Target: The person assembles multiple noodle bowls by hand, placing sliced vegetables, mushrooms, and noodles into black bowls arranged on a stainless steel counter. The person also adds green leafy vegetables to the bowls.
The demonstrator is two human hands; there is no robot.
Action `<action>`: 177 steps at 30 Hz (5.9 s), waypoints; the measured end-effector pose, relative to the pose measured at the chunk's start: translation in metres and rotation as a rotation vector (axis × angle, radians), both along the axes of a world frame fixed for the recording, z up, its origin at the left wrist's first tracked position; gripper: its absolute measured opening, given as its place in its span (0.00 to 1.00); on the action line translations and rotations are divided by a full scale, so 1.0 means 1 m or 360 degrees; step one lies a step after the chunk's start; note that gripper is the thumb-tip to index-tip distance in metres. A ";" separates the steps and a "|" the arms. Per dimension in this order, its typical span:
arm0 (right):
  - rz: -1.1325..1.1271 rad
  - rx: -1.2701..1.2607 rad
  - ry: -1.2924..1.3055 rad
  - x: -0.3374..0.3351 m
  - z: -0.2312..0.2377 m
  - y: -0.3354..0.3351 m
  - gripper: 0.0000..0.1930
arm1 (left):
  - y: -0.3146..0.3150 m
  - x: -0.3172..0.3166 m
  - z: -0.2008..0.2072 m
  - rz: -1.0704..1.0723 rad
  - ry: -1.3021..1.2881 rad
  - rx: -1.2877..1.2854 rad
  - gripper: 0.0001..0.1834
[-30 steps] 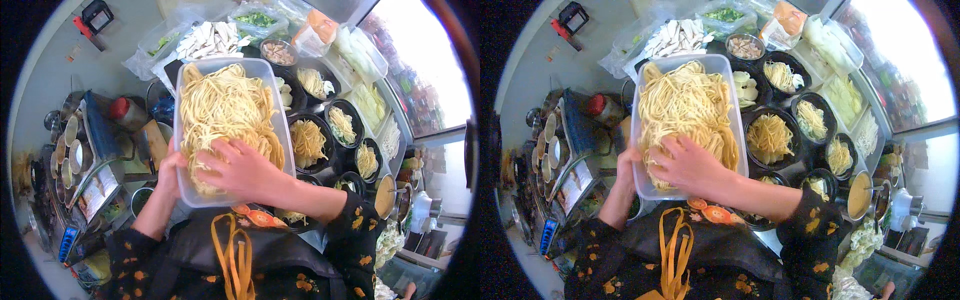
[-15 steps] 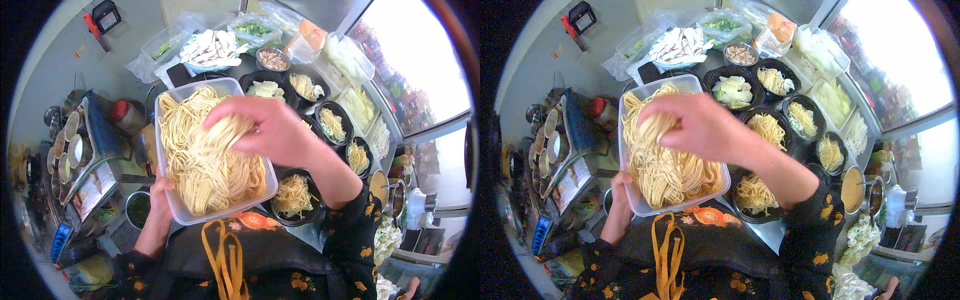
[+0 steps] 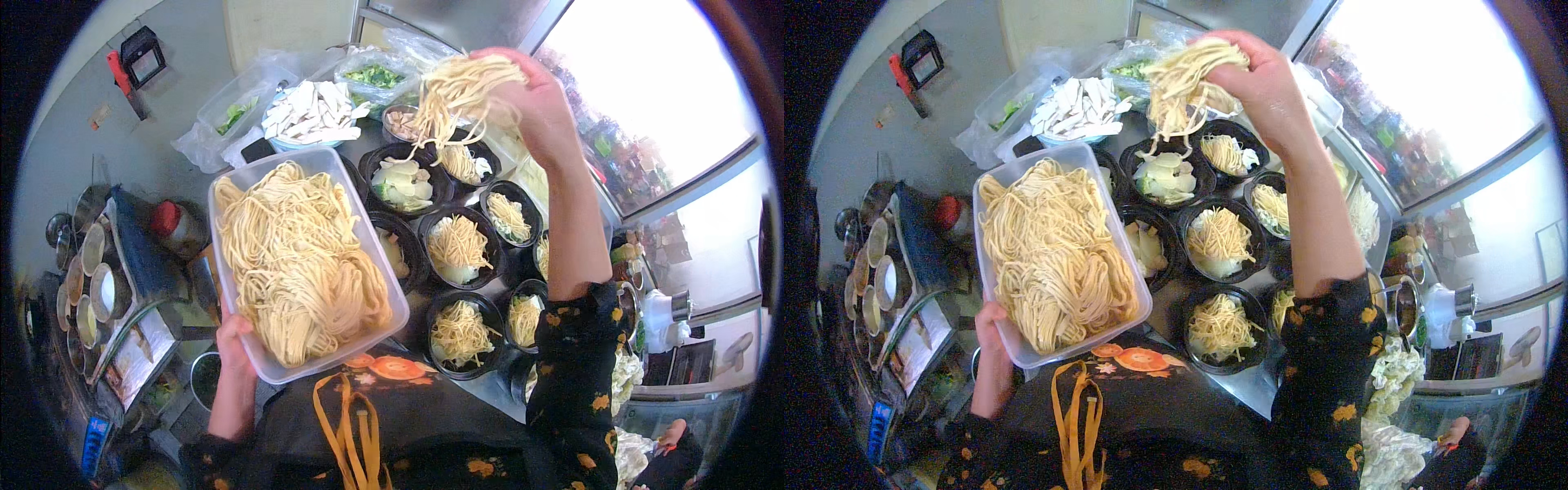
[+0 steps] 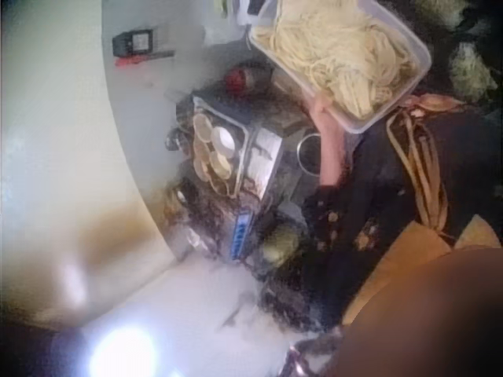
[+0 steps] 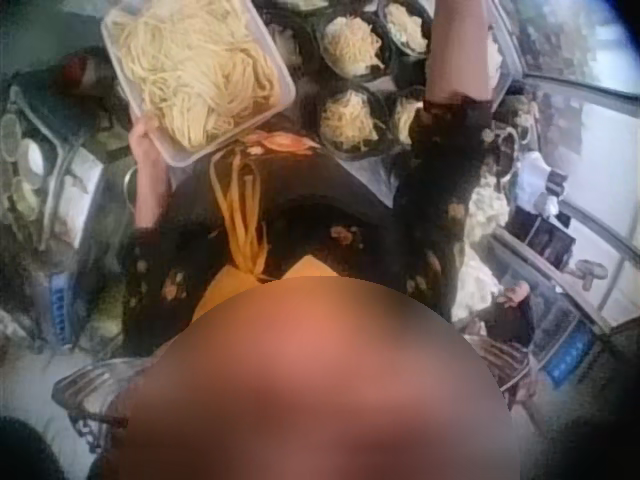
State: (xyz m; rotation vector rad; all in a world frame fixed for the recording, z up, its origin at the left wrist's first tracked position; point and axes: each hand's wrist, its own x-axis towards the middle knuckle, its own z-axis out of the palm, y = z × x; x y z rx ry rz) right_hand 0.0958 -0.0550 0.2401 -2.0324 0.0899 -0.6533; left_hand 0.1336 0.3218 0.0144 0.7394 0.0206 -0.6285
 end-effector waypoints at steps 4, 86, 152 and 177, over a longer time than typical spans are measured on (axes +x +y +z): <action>-0.0193 -0.0401 0.0160 0.017 -0.049 -0.044 0.17 | 0.011 0.001 -0.007 0.0070 0.0051 0.0005 0.43; 0.0708 0.0426 0.0619 -0.036 -0.130 0.132 0.17 | -0.003 -0.023 0.027 0.0105 -0.0090 0.0080 0.49; 0.0833 -0.0505 0.0579 -0.033 -0.157 0.160 0.19 | 0.010 -0.037 0.023 0.0348 -0.0110 0.0169 0.50; 0.0814 -0.0510 0.0376 -0.027 -0.147 0.144 0.19 | -0.001 -0.030 0.025 0.0324 -0.0076 0.0218 0.50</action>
